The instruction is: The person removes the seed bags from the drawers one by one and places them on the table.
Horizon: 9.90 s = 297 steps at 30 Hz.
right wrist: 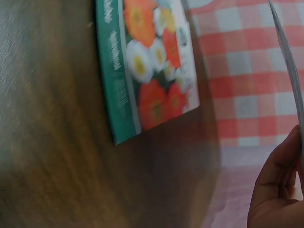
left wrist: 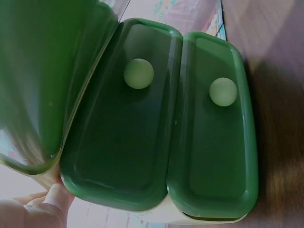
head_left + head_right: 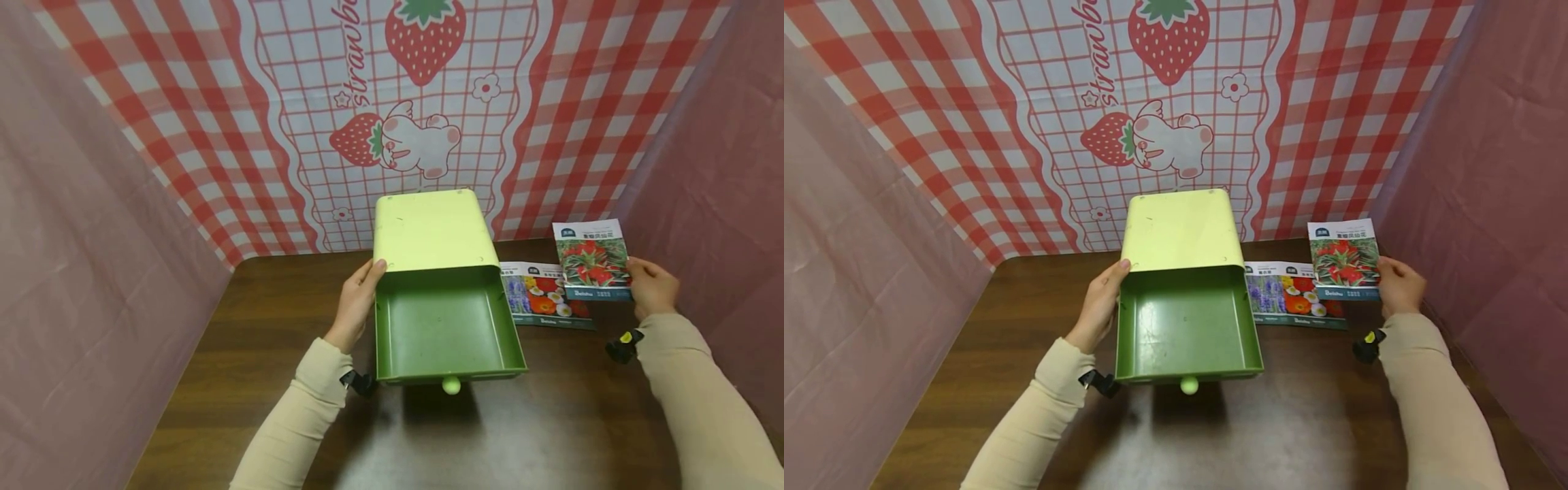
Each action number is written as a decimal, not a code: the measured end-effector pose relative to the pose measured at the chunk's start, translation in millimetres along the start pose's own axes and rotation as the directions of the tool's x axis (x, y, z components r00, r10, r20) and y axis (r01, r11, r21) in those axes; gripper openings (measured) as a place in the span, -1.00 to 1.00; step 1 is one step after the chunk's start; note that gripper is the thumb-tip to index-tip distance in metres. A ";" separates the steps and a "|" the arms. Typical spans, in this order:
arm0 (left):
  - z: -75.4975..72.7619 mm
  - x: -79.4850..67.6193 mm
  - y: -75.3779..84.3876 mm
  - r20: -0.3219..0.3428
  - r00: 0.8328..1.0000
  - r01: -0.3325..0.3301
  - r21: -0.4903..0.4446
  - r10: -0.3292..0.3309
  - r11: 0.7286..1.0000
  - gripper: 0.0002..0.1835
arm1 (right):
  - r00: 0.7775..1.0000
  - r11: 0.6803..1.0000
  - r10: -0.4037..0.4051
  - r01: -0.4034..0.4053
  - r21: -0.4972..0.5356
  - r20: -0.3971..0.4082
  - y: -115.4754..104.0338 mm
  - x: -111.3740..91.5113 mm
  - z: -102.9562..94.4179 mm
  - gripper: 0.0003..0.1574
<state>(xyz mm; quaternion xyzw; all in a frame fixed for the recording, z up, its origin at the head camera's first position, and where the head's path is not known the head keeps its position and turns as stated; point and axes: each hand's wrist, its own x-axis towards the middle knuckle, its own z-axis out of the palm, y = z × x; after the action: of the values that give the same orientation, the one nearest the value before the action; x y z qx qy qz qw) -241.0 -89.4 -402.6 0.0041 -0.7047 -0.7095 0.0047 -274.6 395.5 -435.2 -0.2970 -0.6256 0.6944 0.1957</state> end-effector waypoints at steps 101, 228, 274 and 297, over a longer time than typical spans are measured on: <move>0.5 -3.0 2.7 -0.005 1.000 -0.013 -0.007 0.013 1.000 -0.24 | 0.885 0.496 -0.192 0.460 -0.737 0.423 5.8 -19.1 13.6 -0.22; 1.5 -1.8 2.5 -0.007 1.000 -0.008 -0.005 0.008 1.000 -0.24 | 0.353 0.964 0.203 -0.234 -0.124 0.913 26.4 -287.2 82.6 -0.30; 4.1 -3.5 4.8 0.001 1.000 0.010 -0.049 -0.010 0.999 -0.24 | 0.486 0.974 0.137 -0.226 -0.028 0.863 14.1 -241.3 149.0 -0.16; 5.1 -3.2 4.0 0.003 1.000 -0.004 -0.066 0.004 0.998 -0.22 | 0.508 0.967 0.133 -0.254 0.000 0.851 9.6 -227.9 166.9 -0.15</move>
<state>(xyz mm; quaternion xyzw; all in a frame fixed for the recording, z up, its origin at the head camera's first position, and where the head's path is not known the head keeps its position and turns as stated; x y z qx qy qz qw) -237.9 -84.3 -398.6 0.0014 -0.6809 -0.7324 0.0049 -213.1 121.9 -399.7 0.0206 -0.5600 0.8058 -0.1918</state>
